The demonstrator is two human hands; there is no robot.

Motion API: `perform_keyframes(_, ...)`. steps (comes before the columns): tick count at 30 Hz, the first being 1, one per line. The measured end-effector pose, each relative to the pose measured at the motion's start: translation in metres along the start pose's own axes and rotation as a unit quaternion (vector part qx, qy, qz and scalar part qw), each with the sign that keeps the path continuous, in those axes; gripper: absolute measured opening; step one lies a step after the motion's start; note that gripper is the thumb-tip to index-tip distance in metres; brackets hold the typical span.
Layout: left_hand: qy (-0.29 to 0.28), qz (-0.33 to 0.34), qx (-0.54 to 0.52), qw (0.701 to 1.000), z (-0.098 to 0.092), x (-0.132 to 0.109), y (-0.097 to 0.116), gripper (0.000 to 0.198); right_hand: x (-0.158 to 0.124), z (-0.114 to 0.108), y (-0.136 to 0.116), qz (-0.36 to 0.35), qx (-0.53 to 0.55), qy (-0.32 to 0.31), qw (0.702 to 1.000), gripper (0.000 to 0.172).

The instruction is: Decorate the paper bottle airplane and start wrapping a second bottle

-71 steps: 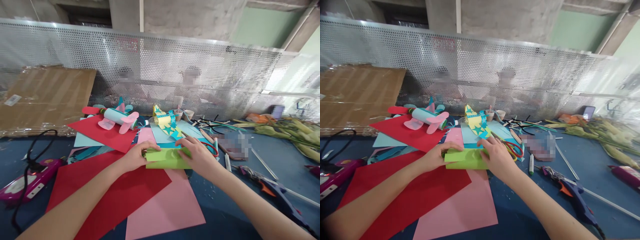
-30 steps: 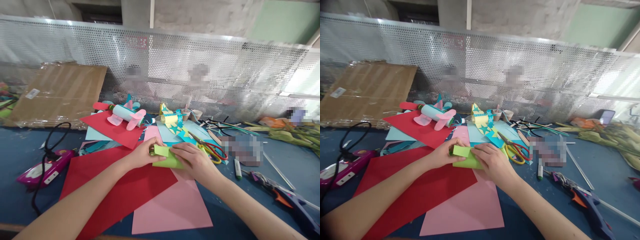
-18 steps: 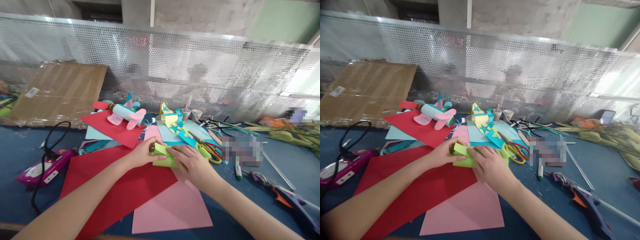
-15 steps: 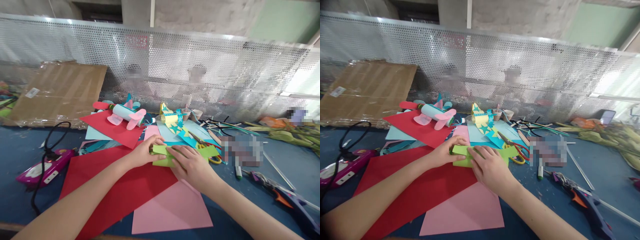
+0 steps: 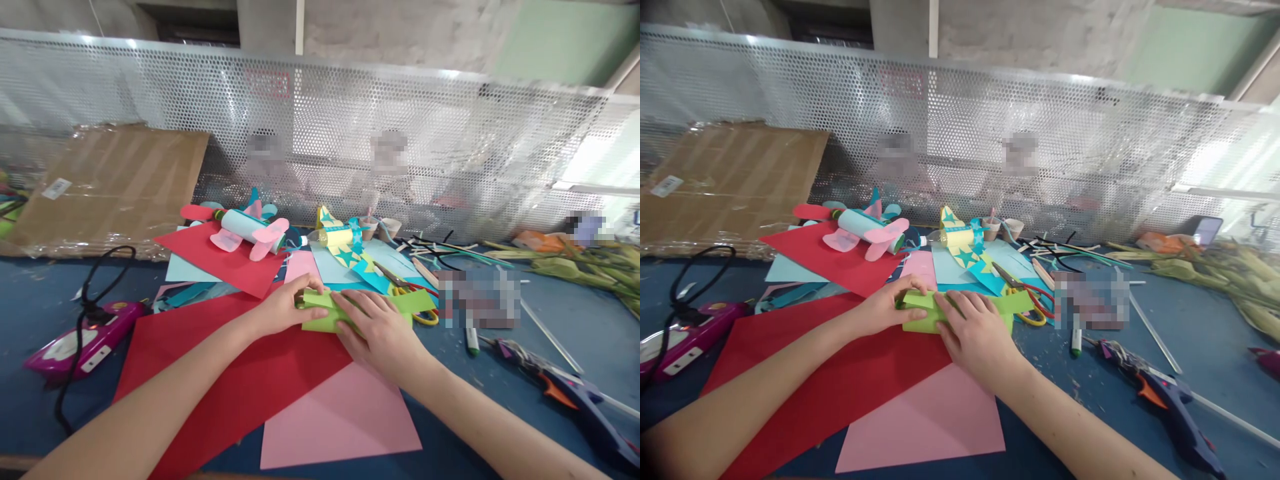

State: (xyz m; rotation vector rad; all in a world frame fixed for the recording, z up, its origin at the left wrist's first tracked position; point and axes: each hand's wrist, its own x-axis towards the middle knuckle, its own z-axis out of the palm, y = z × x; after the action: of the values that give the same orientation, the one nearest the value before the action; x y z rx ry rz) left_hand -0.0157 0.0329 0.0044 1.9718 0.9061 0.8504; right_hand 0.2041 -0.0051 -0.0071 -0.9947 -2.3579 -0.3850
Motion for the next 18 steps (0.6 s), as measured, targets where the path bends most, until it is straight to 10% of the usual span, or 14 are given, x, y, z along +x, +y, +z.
perform_keyframes(18, 0.022, -0.007, 0.018, 1.000, -0.001, 0.005, -0.002, 0.028, -0.013, -0.019, 0.040, 0.115, 0.072, -0.078, 0.988, 0.043)
